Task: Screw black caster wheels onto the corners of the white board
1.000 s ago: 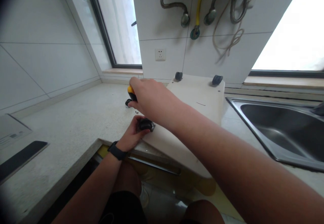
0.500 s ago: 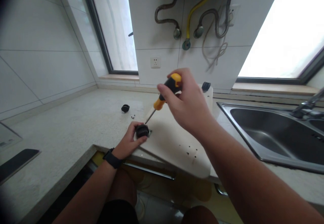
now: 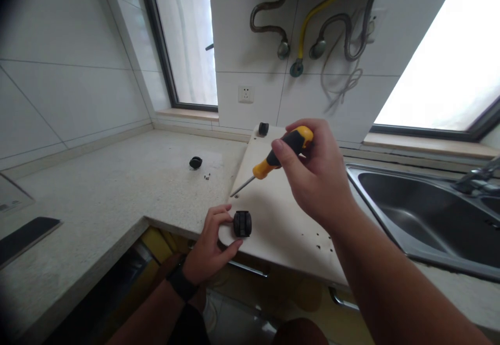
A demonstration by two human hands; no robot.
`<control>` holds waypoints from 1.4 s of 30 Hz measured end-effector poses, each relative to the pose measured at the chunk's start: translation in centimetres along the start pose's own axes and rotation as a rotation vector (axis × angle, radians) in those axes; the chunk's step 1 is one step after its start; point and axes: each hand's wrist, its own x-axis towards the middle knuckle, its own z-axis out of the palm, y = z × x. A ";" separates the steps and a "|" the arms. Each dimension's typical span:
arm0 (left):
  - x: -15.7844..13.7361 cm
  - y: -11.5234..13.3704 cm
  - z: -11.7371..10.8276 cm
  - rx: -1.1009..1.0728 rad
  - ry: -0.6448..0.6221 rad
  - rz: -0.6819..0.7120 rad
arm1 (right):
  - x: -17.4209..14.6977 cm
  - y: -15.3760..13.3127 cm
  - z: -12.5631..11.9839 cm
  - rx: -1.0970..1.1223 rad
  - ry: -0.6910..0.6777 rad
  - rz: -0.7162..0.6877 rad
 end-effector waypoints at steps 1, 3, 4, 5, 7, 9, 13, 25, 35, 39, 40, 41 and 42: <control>-0.3 0.2 0.4 0.007 0.025 0.018 | 0.1 -0.5 0.2 -0.046 -0.046 -0.041; -0.8 0.5 1.1 0.033 0.064 0.050 | 0.3 -1.3 0.7 -0.116 -0.162 -0.098; -1.1 0.6 1.3 0.055 0.079 0.062 | 0.3 -1.6 1.0 -0.144 -0.227 -0.123; -1.3 0.6 1.6 0.081 0.092 0.071 | 0.3 -1.9 1.2 -0.172 -0.288 -0.149; -1.8 0.6 1.9 0.133 0.108 0.083 | 0.3 -2.4 1.6 -0.235 -0.391 -0.202; -2.1 0.5 2.1 0.164 0.122 0.092 | 0.4 -2.8 2.0 -0.292 -0.459 -0.254; -2.3 0.1 2.3 0.167 0.140 0.105 | 0.6 -3.1 2.6 -0.317 -0.524 -0.311; -2.0 0.1 1.8 0.164 0.152 0.116 | 0.6 -3.4 2.4 -0.452 -0.516 -0.370; -1.9 0.2 1.5 0.150 0.131 0.109 | 0.1 -2.9 2.0 -0.482 -0.453 -0.293; -1.9 0.2 1.4 0.143 0.130 0.104 | 0.0 -2.8 2.0 -0.481 -0.432 -0.282; -1.9 0.2 1.4 0.143 0.134 0.106 | -0.1 -2.8 2.0 -0.482 -0.431 -0.284; -1.9 0.2 1.4 0.143 0.136 0.109 | -0.1 -2.7 2.0 -0.483 -0.433 -0.284; -1.9 0.1 1.4 0.143 0.138 0.112 | -0.1 -2.7 1.9 -0.483 -0.434 -0.286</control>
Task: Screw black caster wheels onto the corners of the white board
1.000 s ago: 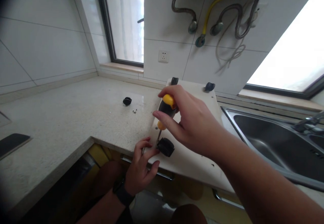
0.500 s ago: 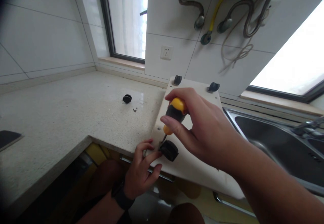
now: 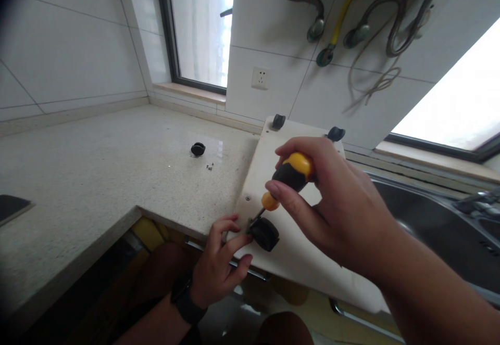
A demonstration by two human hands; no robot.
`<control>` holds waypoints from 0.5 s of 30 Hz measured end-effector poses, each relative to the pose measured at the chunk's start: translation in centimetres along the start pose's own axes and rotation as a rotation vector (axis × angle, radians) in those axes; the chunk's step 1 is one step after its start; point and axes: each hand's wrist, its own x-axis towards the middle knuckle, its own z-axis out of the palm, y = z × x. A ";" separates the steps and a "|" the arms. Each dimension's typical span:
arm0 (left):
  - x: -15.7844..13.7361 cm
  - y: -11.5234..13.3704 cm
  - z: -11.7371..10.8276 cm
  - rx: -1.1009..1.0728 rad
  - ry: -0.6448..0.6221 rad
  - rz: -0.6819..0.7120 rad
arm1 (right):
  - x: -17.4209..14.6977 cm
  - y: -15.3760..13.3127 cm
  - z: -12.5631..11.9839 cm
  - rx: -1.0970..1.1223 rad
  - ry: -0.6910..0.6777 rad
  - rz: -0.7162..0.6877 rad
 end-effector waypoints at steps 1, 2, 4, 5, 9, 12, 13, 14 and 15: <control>0.0 0.0 0.0 0.000 0.001 0.004 | -0.1 0.1 0.0 -0.002 0.003 -0.003; 0.0 0.0 0.0 0.000 0.002 0.005 | -0.1 0.2 0.0 -0.004 0.008 -0.006; 0.0 -0.1 0.0 -0.001 0.002 0.002 | -0.3 0.5 0.0 -0.008 0.022 -0.006; 0.0 -0.1 0.0 -0.002 0.003 0.000 | -0.4 0.6 0.0 -0.006 0.030 -0.001; -0.1 -0.1 0.1 0.001 -0.003 0.000 | -0.9 1.0 -0.2 0.049 0.064 0.042; -0.1 -0.1 0.1 0.010 -0.006 0.001 | -1.1 1.2 -0.2 0.065 0.080 0.059; -0.1 -0.1 0.1 0.012 -0.007 0.000 | -1.2 1.2 -0.2 0.057 0.077 0.060; -0.1 -0.1 0.1 0.013 -0.007 0.001 | -1.2 1.2 -0.1 0.048 0.075 0.058; 0.0 -0.1 0.1 0.014 -0.008 -0.001 | -1.2 1.2 -0.1 0.044 0.075 0.055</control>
